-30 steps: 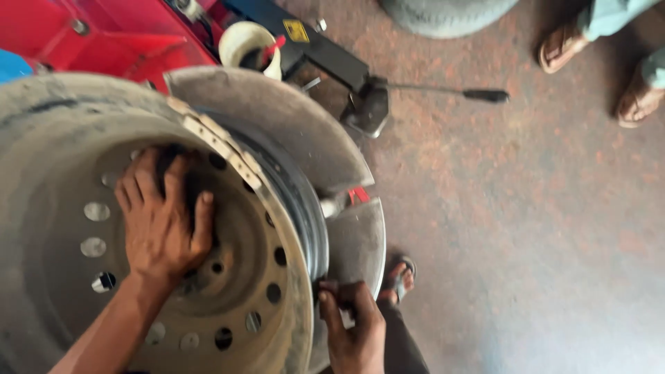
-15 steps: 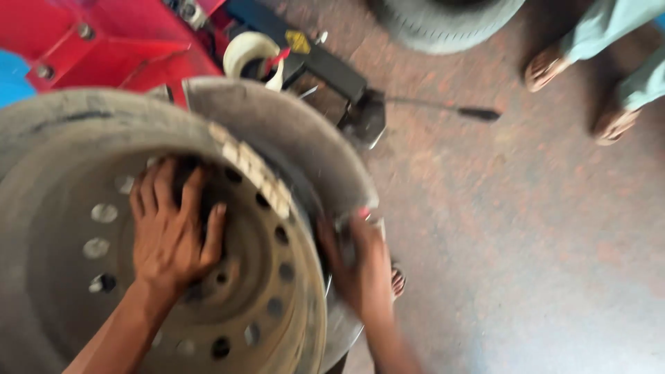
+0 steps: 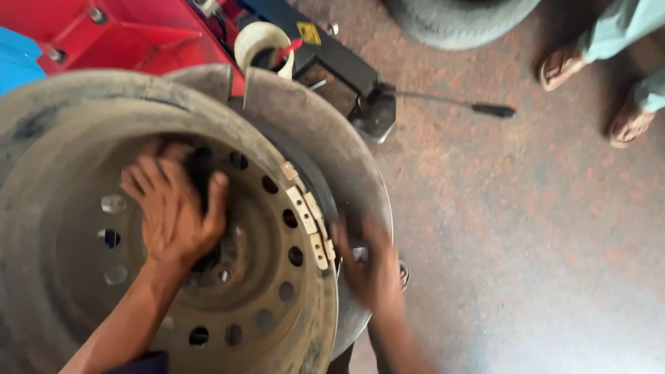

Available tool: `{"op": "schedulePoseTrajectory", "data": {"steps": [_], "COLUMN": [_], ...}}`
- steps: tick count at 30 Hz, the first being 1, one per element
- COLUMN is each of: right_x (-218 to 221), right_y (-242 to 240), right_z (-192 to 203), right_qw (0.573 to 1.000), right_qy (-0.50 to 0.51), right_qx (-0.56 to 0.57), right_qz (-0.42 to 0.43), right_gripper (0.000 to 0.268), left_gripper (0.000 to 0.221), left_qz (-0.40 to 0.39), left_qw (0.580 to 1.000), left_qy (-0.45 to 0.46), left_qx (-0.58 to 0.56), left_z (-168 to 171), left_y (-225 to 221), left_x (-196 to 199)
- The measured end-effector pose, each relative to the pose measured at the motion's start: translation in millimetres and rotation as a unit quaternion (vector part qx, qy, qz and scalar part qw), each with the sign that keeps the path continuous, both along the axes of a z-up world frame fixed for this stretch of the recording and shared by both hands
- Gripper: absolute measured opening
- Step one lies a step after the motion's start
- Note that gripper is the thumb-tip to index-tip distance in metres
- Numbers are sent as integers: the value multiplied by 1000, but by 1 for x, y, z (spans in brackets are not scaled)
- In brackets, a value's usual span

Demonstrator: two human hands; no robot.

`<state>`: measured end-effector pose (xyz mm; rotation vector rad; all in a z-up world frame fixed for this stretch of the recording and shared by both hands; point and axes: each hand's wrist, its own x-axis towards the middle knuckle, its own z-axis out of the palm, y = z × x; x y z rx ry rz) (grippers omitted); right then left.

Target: Removing a tire from a wheel rim using a tire changer machine and a tire lever.

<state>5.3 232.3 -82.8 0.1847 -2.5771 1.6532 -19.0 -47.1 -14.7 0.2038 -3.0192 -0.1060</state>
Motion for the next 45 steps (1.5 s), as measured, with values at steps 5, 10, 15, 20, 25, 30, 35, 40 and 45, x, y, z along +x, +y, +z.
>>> {"op": "schedulePoseTrajectory", "data": {"steps": [5, 10, 15, 20, 25, 30, 35, 40, 45], "right_x": [-25, -4, -59, -23, -69, -30, -93, -35, -87], "right_y": [7, 3, -6, -1, -12, 0, -12, 4, -15], "right_z": [1, 17, 10, -20, 18, -3, 22, -11, 18], "right_qw": [992, 996, 995, 975, 994, 995, 987, 987, 988], "right_qy": [97, -70, 34, 207, 8, 62, 39, 151, 48], "right_qx": [28, 41, 64, 78, 60, 54, 79, 43, 88], "right_qz": [82, 22, 70, 29, 87, 50, 137, 41, 120], "right_gripper": [33, 31, 31, 27, 24, 15, 21, 33, 29], "left_gripper": [54, 56, 53, 53, 49, 56, 53, 53, 52], "left_qz": [22, 12, -24, -25, -20, -39, -68, -112, -147], "left_qw": [999, 999, 999, 999, 998, 999, 995, 992, 986], "left_qy": [32, -18, 8, 14, -10, 11, -7, -13, -32], "left_qx": [31, 23, 42, 28, 63, 36, 68, 52, 68], "left_z": [9, 12, 12, 11, 17, 17, 26, 23, 31], "left_y": [13, 11, 15, 11, 14, 15, 19, 15, 23], "left_x": [-2, -5, -8, -14, -8, -13, -16, -23, -20]}}
